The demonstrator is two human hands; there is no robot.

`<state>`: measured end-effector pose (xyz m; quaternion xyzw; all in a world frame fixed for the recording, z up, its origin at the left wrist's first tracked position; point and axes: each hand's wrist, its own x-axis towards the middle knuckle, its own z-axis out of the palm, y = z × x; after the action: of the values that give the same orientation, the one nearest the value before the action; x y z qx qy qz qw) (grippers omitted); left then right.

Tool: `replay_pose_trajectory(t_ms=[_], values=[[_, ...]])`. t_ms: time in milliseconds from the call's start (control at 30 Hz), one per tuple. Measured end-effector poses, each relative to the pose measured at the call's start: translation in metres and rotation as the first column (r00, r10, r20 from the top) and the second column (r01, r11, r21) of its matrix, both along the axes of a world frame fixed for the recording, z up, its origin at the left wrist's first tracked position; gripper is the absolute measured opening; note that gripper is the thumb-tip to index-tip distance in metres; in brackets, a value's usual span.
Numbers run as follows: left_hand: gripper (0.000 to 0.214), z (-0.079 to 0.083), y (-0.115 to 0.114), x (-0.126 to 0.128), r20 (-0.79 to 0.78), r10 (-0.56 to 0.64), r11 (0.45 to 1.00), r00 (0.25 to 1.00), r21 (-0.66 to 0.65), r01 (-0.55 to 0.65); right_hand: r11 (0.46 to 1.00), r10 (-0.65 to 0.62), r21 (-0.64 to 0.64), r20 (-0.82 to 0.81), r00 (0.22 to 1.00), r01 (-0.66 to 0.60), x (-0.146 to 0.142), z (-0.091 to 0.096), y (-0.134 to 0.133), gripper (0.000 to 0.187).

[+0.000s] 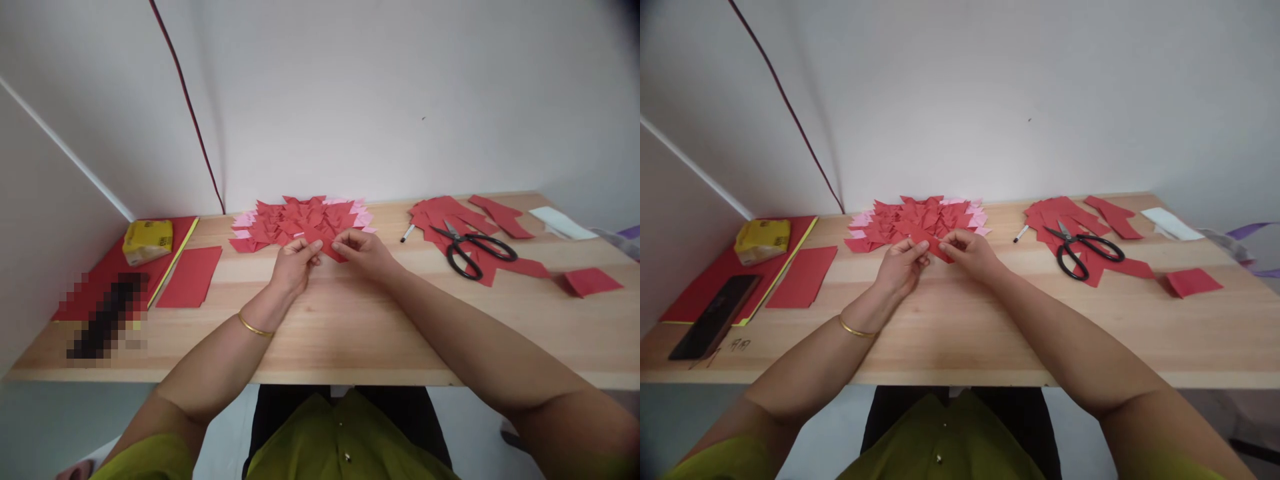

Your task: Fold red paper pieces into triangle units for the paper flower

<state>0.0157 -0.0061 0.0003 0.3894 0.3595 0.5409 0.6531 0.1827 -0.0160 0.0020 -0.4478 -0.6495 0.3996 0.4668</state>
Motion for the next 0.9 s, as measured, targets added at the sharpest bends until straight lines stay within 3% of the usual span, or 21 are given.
replay_pose_trajectory(t_ms=[267,433,600,767,900], values=[[0.027,-0.001,-0.004,0.001,0.008,-0.123,0.989,0.992,-0.082,0.123,0.992,-0.095,0.092,0.09,0.991,0.087,-0.002,0.003,-0.008,0.026],[0.028,-0.001,-0.007,0.002,-0.005,-0.089,0.991,0.996,-0.099,0.088,0.989,-0.093,0.121,0.098,0.991,0.081,-0.002,0.003,-0.01,0.024],[0.026,0.001,-0.007,0.002,-0.058,-0.119,0.993,0.991,0.004,0.119,0.983,-0.085,0.174,0.146,0.986,0.059,-0.001,0.008,-0.011,0.018],[0.022,-0.003,-0.008,0.003,-0.135,-0.016,0.997,0.991,0.073,0.026,0.966,-0.051,0.258,0.155,0.987,0.01,-0.003,0.008,-0.012,0.012],[0.017,-0.001,-0.012,0.007,-0.096,-0.019,0.991,0.995,0.129,0.031,0.978,-0.046,0.206,0.123,0.991,0.02,-0.007,0.009,-0.014,0.01]])
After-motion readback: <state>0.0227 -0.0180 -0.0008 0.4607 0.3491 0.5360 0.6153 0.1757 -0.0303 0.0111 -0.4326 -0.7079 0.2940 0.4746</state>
